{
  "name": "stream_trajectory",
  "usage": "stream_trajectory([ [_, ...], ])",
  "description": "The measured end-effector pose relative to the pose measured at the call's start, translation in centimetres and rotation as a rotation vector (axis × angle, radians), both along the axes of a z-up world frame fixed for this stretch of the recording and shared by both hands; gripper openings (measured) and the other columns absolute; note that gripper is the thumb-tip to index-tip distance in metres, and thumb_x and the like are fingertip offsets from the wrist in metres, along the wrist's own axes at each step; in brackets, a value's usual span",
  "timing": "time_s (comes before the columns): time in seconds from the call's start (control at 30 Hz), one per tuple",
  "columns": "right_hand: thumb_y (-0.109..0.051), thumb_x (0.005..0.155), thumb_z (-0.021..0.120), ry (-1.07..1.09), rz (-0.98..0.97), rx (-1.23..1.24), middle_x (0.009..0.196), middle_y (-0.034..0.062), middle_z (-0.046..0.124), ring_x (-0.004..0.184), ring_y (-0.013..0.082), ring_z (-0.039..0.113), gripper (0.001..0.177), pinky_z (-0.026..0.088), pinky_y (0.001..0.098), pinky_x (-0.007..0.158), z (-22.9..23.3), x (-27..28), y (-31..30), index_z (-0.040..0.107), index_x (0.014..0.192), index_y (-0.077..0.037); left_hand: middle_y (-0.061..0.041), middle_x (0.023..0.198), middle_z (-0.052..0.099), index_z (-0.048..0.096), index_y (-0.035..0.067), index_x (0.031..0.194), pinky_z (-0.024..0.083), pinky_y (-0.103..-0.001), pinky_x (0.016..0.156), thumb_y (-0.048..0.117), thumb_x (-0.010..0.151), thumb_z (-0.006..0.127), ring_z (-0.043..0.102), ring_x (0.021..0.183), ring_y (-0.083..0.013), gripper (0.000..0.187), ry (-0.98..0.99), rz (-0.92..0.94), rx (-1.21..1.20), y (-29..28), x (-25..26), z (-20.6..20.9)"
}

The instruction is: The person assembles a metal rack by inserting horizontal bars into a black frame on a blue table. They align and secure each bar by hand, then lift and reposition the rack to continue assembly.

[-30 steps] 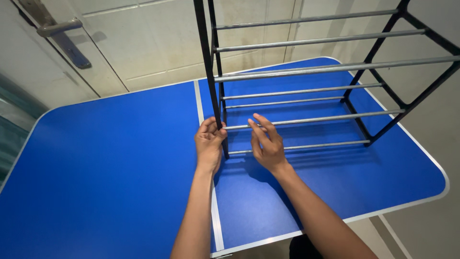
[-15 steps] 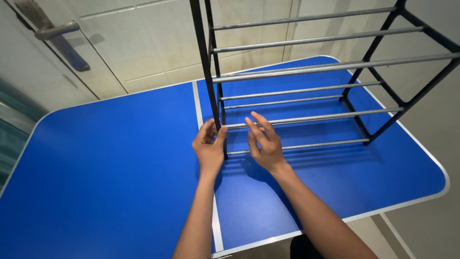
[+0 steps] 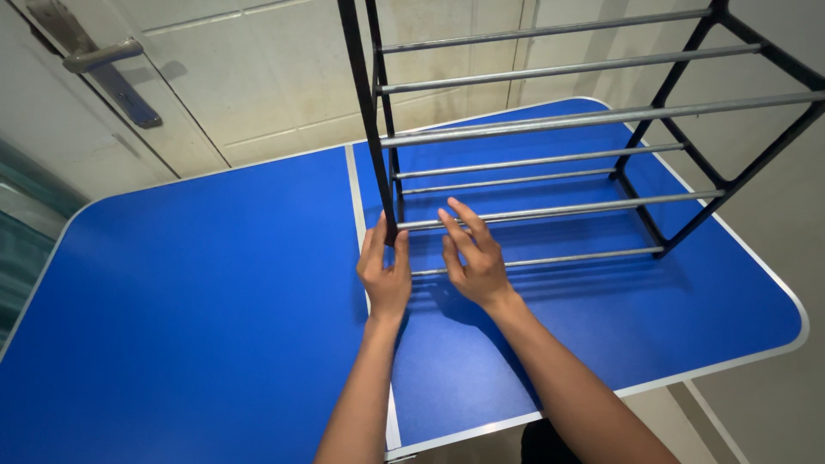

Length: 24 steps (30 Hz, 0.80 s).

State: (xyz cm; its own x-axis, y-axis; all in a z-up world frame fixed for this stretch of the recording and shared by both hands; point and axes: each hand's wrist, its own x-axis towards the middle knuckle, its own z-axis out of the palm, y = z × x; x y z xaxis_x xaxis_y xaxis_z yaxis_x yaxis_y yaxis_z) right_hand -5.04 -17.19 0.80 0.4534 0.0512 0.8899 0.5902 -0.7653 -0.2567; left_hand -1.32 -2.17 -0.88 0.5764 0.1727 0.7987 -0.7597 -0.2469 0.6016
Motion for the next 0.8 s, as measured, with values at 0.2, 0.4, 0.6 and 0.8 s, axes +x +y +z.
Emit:
stream_trajectory([
  [0.2,0.007,0.095,0.066,-0.052,0.020,0.103,0.147,0.0209,0.051,0.115,0.0254,0.066,0.044,0.060,0.0332,0.090,0.1,-0.9,-1.9,0.062,0.137,-0.003,-0.011,0.100,0.067,0.061,0.000,0.138,0.055,-0.033,0.075,0.007,0.101,0.071,0.067,0.087,-0.0207,0.039,-0.040,0.050,0.011,-0.1,-0.2,0.2],
  [0.4,0.010,0.099,0.065,-0.275,-0.422,0.160,0.126,0.0106,0.058,0.098,0.0234,0.059,0.035,0.050,0.0297,0.076,0.7,-3.7,-9.7,0.065,0.131,-0.005,-0.012,0.102,0.065,0.062,0.000,0.136,0.054,-0.034,0.076,0.006,0.099,0.073,0.065,0.087,-0.0220,0.039,-0.064,0.109,0.031,0.0,-0.4,-0.3],
  [0.6,0.007,0.100,0.064,-0.325,-0.797,0.262,0.148,0.0208,0.040,0.126,0.0380,0.053,0.061,0.051,0.0420,0.107,-0.3,-8.2,-19.4,0.037,0.154,-0.001,-0.015,0.116,0.063,0.063,0.000,0.134,0.057,-0.035,0.080,0.005,0.099,0.074,0.068,0.093,-0.0247,0.037,-0.020,0.125,-0.007,-0.5,-0.8,-0.4],
  [0.8,0.008,0.094,0.071,-0.021,-0.662,0.370,0.164,0.0249,0.038,0.137,0.0366,0.056,0.092,0.047,0.0482,0.115,-3.2,-6.7,-23.1,0.018,0.168,-0.004,-0.018,0.137,0.057,0.058,-0.002,0.141,0.058,-0.037,0.097,0.004,0.100,0.071,0.065,0.119,-0.0310,0.043,-0.048,0.147,0.062,-0.4,-0.9,-0.7],
])
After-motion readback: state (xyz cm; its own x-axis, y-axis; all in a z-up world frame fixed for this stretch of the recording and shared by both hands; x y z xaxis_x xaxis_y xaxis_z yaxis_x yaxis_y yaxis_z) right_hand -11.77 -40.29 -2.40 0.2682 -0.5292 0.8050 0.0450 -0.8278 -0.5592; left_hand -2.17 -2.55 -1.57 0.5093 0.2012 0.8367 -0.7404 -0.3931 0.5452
